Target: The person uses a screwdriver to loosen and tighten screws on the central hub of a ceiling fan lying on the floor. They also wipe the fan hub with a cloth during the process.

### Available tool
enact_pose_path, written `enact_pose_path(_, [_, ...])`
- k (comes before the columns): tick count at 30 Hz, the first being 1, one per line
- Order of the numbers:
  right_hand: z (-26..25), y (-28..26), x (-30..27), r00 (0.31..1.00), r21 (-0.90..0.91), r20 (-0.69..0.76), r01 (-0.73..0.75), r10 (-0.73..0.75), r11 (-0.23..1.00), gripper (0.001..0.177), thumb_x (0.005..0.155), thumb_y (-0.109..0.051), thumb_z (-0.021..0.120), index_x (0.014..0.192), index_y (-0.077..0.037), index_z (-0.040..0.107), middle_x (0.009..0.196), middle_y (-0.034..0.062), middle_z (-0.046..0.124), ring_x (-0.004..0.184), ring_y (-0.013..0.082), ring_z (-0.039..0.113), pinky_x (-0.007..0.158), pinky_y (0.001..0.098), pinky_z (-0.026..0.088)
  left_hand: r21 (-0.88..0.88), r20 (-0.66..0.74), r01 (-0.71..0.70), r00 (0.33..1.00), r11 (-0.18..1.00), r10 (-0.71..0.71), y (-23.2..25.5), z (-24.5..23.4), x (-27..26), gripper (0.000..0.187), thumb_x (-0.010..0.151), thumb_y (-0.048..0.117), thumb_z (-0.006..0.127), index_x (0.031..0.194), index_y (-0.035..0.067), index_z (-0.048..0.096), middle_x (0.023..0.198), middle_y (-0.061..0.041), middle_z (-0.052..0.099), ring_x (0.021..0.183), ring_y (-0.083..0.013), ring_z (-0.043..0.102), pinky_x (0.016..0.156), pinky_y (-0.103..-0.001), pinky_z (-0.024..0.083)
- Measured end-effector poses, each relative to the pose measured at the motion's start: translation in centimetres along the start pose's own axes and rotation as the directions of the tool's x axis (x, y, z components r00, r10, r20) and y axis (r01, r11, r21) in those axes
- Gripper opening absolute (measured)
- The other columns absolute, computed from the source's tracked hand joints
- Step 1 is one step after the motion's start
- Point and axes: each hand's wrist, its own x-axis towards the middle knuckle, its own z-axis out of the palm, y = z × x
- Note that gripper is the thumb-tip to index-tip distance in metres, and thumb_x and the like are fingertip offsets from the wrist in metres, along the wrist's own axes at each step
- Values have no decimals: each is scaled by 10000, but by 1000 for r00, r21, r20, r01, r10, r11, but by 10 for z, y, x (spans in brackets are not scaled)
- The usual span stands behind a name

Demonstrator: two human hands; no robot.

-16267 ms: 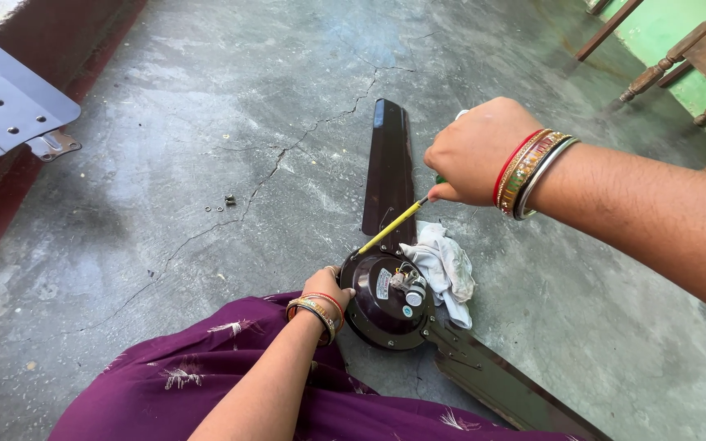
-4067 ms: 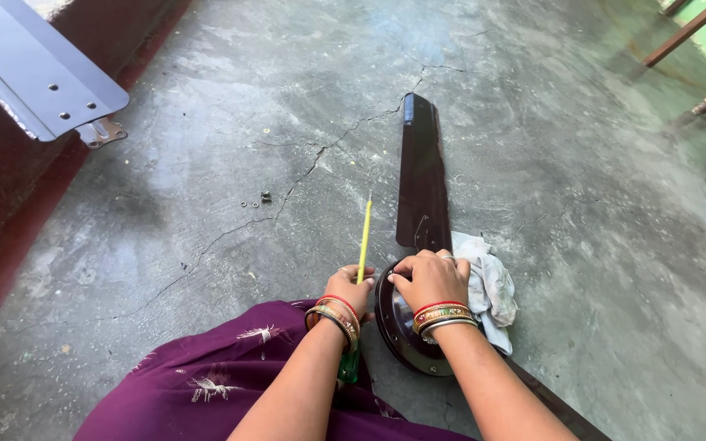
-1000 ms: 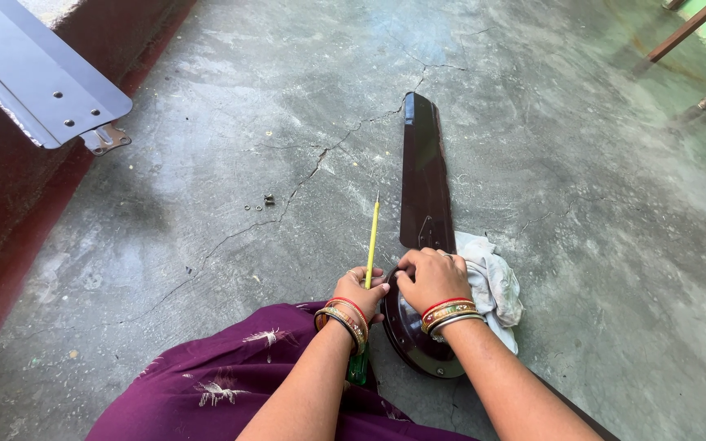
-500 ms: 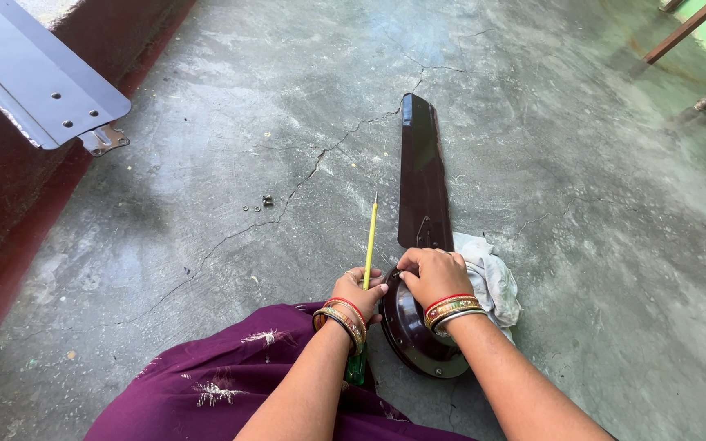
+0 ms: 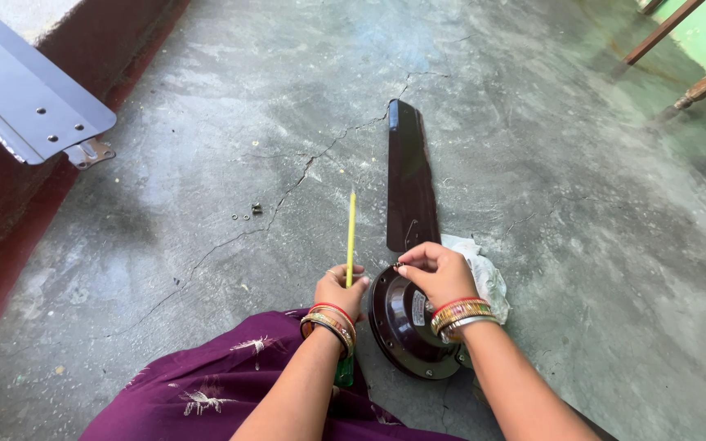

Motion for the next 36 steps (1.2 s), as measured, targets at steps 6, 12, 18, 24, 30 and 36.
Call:
enact_pose_path(6, [-9, -10, -48, 997, 292, -52, 66, -53, 954, 151, 829, -25, 775, 979, -16, 757, 908, 43, 786, 824, 96, 721, 746, 252, 571, -294, 175, -40, 980, 955, 95, 34, 2, -35, 201, 947, 209, 679, 1004, 25, 735, 881, -74, 783, 458, -70, 493, 398, -244, 472])
enact_pose_path(12, [-19, -45, -99, 962, 234, -191, 237, -195, 943, 115, 835, -39, 779, 949, -26, 782, 895, 28, 777, 840, 94, 704, 784, 263, 574, -329, 384, -36, 908, 944, 168, 61, -9, -105, 186, 921, 193, 686, 970, 26, 751, 793, -12, 756, 391, -35, 419, 380, -230, 427])
enact_pose_path(18, [-22, -85, -141, 923, 65, -273, 299, -271, 952, 104, 800, -54, 797, 903, -55, 792, 859, 23, 799, 830, 98, 735, 777, 267, 585, -278, 421, -77, 886, 958, 193, 74, -30, -146, 230, 907, 228, 759, 962, 4, 759, 635, 6, 653, 383, -36, 416, 382, -226, 427])
enact_pose_path(24, [-15, -111, -151, 901, -59, -286, 322, -325, 945, 111, 771, -51, 799, 881, -58, 787, 844, 27, 801, 803, 119, 762, 737, 273, 589, -149, 430, -151, 880, 977, 202, 78, -38, -144, 192, 852, 199, 809, 956, 41, 779, 628, 23, 657, 425, -35, 505, 390, -213, 453])
enact_pose_path(30, [-13, -114, -140, 854, -130, -314, 394, -414, 910, 118, 761, -49, 805, 874, -56, 772, 838, 33, 773, 791, 132, 741, 732, 279, 579, -145, 414, -178, 882, 973, 224, 81, -34, -128, 187, 859, 231, 796, 943, 64, 780, 635, 23, 662, 442, -31, 508, 400, -207, 465])
enact_pose_path(36, [-27, -73, -115, 858, -114, -389, 318, -337, 941, 136, 777, -61, 803, 907, -51, 766, 839, 21, 776, 793, 126, 734, 739, 277, 577, -151, 295, -173, 932, 973, 211, 87, -34, -102, 199, 865, 237, 782, 913, 46, 755, 627, 37, 659, 442, -43, 485, 429, -235, 477])
